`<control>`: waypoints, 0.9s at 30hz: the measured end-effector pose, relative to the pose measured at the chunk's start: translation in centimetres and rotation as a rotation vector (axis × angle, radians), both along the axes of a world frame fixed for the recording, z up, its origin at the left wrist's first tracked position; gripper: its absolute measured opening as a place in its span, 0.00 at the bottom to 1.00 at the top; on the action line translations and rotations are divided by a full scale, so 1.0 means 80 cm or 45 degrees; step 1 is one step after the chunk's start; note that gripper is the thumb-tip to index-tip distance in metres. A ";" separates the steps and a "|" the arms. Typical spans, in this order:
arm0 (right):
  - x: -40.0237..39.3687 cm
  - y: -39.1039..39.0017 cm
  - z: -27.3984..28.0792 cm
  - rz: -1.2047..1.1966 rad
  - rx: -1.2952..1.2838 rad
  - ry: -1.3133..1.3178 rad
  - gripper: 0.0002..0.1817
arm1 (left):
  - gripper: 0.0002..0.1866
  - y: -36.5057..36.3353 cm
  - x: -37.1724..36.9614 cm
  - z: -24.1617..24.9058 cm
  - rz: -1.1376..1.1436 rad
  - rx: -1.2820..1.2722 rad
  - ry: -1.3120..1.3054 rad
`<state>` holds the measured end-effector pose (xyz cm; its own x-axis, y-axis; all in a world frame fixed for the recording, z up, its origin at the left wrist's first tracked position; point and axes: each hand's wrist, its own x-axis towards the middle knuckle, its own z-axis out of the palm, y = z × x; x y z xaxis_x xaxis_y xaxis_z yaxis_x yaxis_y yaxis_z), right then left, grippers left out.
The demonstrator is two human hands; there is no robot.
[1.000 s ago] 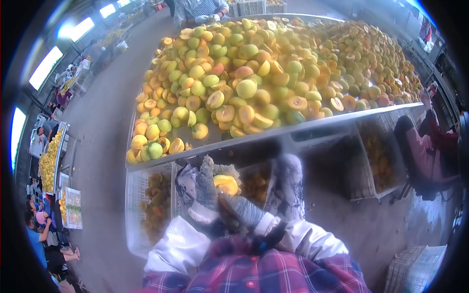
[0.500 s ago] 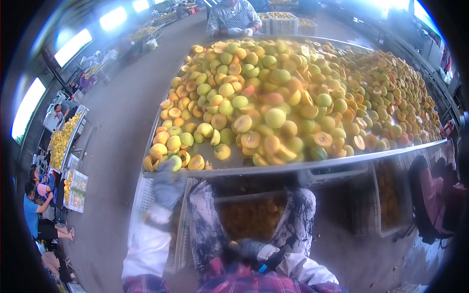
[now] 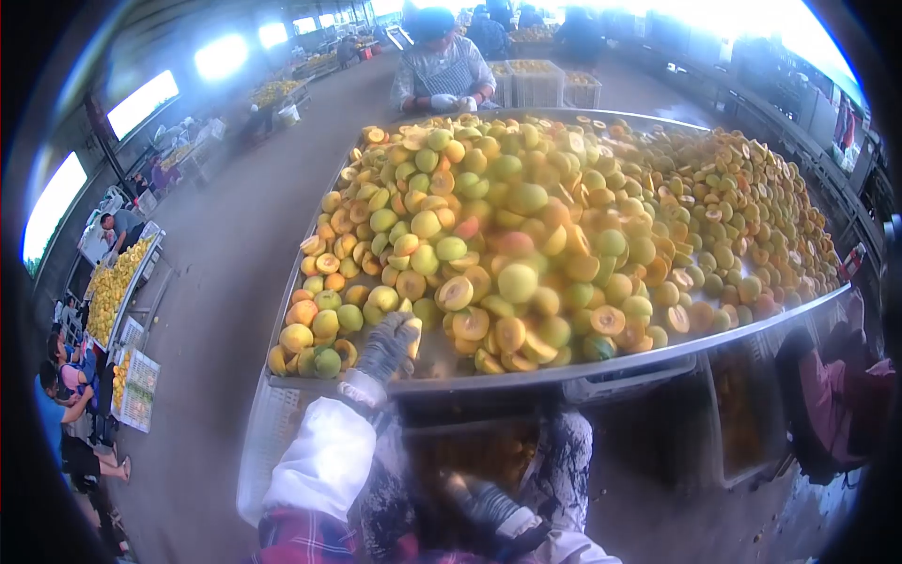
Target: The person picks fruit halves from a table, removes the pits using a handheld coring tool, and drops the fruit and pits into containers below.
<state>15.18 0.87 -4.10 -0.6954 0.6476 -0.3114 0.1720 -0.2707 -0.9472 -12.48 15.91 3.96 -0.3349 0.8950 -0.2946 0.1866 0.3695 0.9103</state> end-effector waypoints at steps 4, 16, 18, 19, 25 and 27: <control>0.010 0.010 0.028 -0.042 0.338 0.020 0.21 | 0.23 -0.083 0.046 0.025 0.310 0.500 -1.033; -0.020 0.013 0.081 -0.044 1.356 -0.196 0.29 | 0.28 -0.190 0.131 -0.007 0.353 0.490 -0.727; -0.027 0.008 0.076 -0.102 1.350 -0.222 0.25 | 0.13 -0.199 0.164 0.030 0.474 0.647 -0.705; -0.031 0.007 0.073 -0.160 1.349 -0.242 0.22 | 0.13 -0.196 0.169 0.030 0.468 0.645 -0.707; -0.034 -0.004 0.063 -0.087 1.286 -0.325 0.23 | 0.09 -0.186 0.251 0.077 1.097 0.594 -0.569; -0.028 -0.003 0.061 -0.075 1.307 -0.316 0.23 | 0.10 -0.172 0.260 0.047 1.219 0.574 0.506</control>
